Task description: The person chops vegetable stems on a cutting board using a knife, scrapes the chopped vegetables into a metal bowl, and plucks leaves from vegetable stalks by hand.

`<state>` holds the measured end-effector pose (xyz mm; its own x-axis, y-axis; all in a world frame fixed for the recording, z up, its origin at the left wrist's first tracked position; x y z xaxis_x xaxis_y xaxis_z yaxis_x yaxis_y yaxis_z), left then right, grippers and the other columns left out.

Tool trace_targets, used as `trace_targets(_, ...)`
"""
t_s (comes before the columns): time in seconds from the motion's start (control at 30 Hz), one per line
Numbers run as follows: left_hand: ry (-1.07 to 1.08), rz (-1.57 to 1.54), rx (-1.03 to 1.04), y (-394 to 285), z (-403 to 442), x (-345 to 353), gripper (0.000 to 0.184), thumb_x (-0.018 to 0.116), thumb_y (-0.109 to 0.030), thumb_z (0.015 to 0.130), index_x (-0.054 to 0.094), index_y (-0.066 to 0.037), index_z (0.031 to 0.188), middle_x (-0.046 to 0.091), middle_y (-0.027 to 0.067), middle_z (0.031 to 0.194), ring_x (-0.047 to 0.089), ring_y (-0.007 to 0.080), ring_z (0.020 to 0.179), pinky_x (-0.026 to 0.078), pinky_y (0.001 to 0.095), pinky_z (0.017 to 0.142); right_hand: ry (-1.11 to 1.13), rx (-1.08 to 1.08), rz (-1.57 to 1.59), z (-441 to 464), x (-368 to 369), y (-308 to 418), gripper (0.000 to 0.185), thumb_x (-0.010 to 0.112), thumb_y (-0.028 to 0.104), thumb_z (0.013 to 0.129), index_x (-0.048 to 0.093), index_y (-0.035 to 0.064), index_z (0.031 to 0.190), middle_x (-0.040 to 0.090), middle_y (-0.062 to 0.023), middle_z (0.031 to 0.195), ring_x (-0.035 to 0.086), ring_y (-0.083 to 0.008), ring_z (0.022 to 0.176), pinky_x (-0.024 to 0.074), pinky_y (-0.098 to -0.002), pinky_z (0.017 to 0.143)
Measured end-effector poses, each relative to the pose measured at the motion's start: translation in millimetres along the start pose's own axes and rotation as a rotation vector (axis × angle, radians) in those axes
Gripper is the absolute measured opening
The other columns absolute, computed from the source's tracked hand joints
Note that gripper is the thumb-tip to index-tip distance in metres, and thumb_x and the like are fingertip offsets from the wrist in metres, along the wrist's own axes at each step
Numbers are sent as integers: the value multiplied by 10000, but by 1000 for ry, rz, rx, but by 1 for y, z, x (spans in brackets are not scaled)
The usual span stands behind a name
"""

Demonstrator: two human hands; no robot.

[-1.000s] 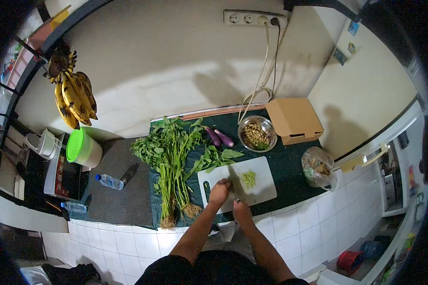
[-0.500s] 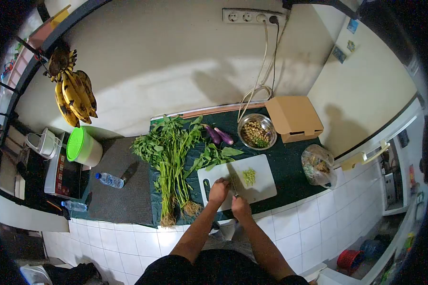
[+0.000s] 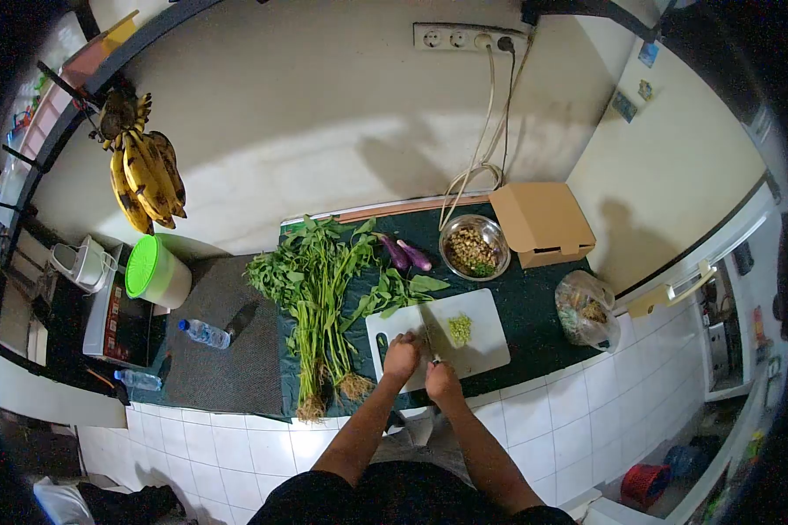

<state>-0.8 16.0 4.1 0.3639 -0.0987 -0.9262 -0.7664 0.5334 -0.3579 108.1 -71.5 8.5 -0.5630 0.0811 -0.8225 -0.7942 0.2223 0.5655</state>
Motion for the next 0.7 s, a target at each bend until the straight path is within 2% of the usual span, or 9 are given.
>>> trace_targets(0.03,0,0,-2,0,-1,0,219,599,-139,807,693,-98,1000,631,132,1036,599,341,948,513,428,846,2,-1,0,-5,-3,1,366,550,251,962,581,-29,729,591,-254,696,622,-422,675,488,-505,582)
trace_targets(0.1,-19,-161,-62,0,-3,-4,219,582,-123,806,696,-104,991,631,137,1041,598,347,949,514,436,838,-160,-344,-164,-23,-13,14,345,547,250,965,590,-29,767,594,-246,691,620,-422,673,486,-510,586)
trace_targets(0.13,-19,-161,-64,-3,-2,-8,219,582,-123,806,696,-104,991,631,137,1041,598,347,949,514,436,838,-159,-345,-164,-25,-3,8,345,547,250,965,590,-29,767,594,-246,691,620,-422,673,486,-510,586)
trace_targets(0.2,-63,-181,-56,-5,-4,-13,211,563,-106,803,706,-103,959,637,147,1030,602,345,938,515,435,832,119,100,43,-20,21,-13,319,567,215,952,586,-28,746,579,-221,685,598,-420,643,484,-502,583)
trace_targets(0.3,-17,-171,-74,-1,-2,-11,203,549,-104,816,701,-91,950,640,161,1020,605,350,941,518,440,834,-142,-130,-8,-12,10,0,334,562,198,952,594,-15,696,577,-211,662,597,-418,630,485,-500,593)
trace_targets(0.4,-66,-205,-14,10,-3,7,212,573,-90,760,660,-61,952,625,164,959,596,363,948,510,446,842,-177,-365,-239,-5,-1,9,355,570,192,948,589,8,645,572,-207,642,598,-416,629,479,-499,595)
trace_targets(0.53,-43,-218,-48,11,-3,10,202,591,-87,751,660,-62,940,627,168,957,600,367,943,510,441,840,-147,-357,-284,-18,12,4,354,574,210,949,607,18,654,568,-204,610,596,-426,619,472,-513,591)
trace_targets(0.6,-67,-218,-25,8,-3,6,195,609,-94,743,656,-54,928,622,182,952,599,375,930,509,445,830,-45,5,63,-22,23,-9,343,591,212,937,600,11,659,576,-210,630,591,-432,613,460,-519,572)
trace_targets(0.7,22,-154,-54,8,-3,7,180,558,-125,835,675,-58,955,631,146,1071,601,359,985,524,446,844,-127,-229,-53,-19,14,0,335,589,209,937,601,7,670,582,-211,638,589,-436,612,463,-515,567)
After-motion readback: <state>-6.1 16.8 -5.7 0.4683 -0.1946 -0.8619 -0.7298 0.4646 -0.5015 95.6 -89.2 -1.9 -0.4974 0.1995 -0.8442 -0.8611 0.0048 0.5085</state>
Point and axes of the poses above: each hand's wrist, its own z-axis towards the middle knuckle, its own x-axis out of the palm, y = z × x, the point moved 4 cm from there along z, towards the middle knuckle
